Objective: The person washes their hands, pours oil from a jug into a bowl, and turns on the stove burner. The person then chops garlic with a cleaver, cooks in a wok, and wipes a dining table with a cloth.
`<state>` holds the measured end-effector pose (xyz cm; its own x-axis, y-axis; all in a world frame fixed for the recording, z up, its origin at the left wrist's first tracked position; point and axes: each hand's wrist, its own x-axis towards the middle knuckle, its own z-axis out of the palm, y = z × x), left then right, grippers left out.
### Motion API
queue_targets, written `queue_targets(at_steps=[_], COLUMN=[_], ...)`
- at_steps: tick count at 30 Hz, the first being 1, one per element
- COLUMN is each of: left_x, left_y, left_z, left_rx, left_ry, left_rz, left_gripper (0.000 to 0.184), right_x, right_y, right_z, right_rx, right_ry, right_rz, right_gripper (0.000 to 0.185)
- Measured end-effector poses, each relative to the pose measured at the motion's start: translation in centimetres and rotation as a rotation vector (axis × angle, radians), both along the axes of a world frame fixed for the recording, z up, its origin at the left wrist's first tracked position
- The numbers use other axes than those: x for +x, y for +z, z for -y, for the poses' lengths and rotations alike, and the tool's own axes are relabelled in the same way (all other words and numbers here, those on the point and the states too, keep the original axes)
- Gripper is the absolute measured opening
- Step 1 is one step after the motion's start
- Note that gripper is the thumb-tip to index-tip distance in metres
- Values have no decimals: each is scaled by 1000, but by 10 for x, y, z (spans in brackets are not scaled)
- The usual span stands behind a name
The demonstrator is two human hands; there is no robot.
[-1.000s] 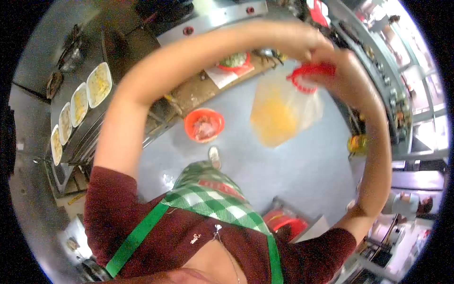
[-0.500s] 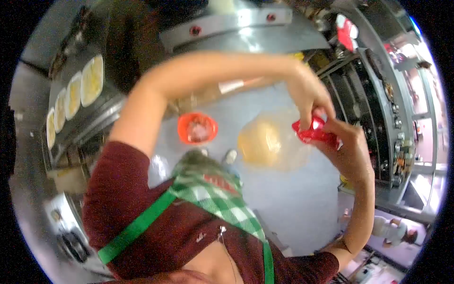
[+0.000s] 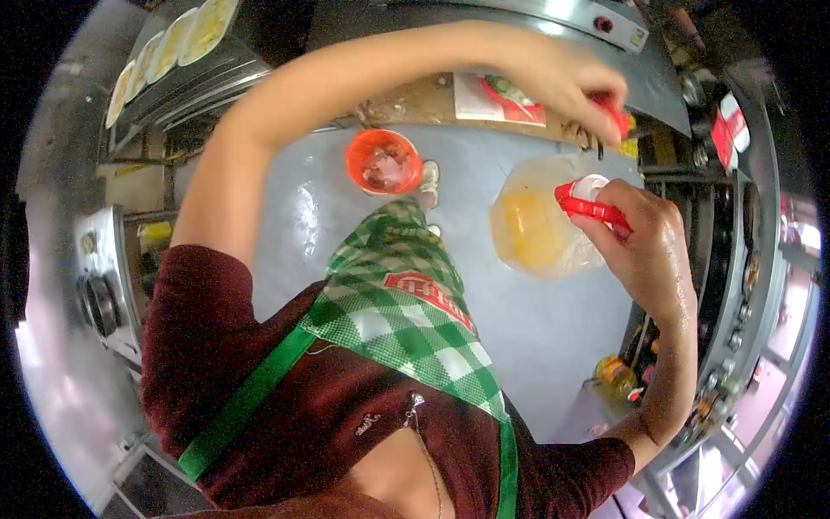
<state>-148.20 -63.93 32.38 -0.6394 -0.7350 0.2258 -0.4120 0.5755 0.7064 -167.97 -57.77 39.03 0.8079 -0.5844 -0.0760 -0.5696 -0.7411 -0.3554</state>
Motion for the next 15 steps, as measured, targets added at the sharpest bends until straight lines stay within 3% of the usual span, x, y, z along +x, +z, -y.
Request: queue_targets(at_steps=[3, 5, 7, 9, 11, 13, 15], left_x=[55, 81, 96, 103, 101, 101, 102], left_y=[-17, -60, -108, -155, -190, -208, -206], left_z=[-17, -38, -68, -94, -119, -130, -135], left_rx=[130, 288, 452, 634, 831, 1017, 927], left_ry=[432, 680, 926, 1104, 1265, 1325, 1145], left_rz=[-308, -604, -771, -770, -1013, -1334, -1633], left_gripper=[38, 37, 36, 39, 41, 42, 41], right_x=[6, 14, 23, 33, 52, 77, 107], right_y=[-2, -2, 4, 13, 32, 56, 81], right_z=[10, 14, 23, 34, 43, 46, 43], right_rx=[12, 15, 42, 71, 139, 90, 64], right_ry=[0, -23, -40, -68, -4, 67, 113], right_rz=[54, 151, 252, 371, 524, 592, 671], right_gripper=[17, 16, 14, 13, 12, 12, 13])
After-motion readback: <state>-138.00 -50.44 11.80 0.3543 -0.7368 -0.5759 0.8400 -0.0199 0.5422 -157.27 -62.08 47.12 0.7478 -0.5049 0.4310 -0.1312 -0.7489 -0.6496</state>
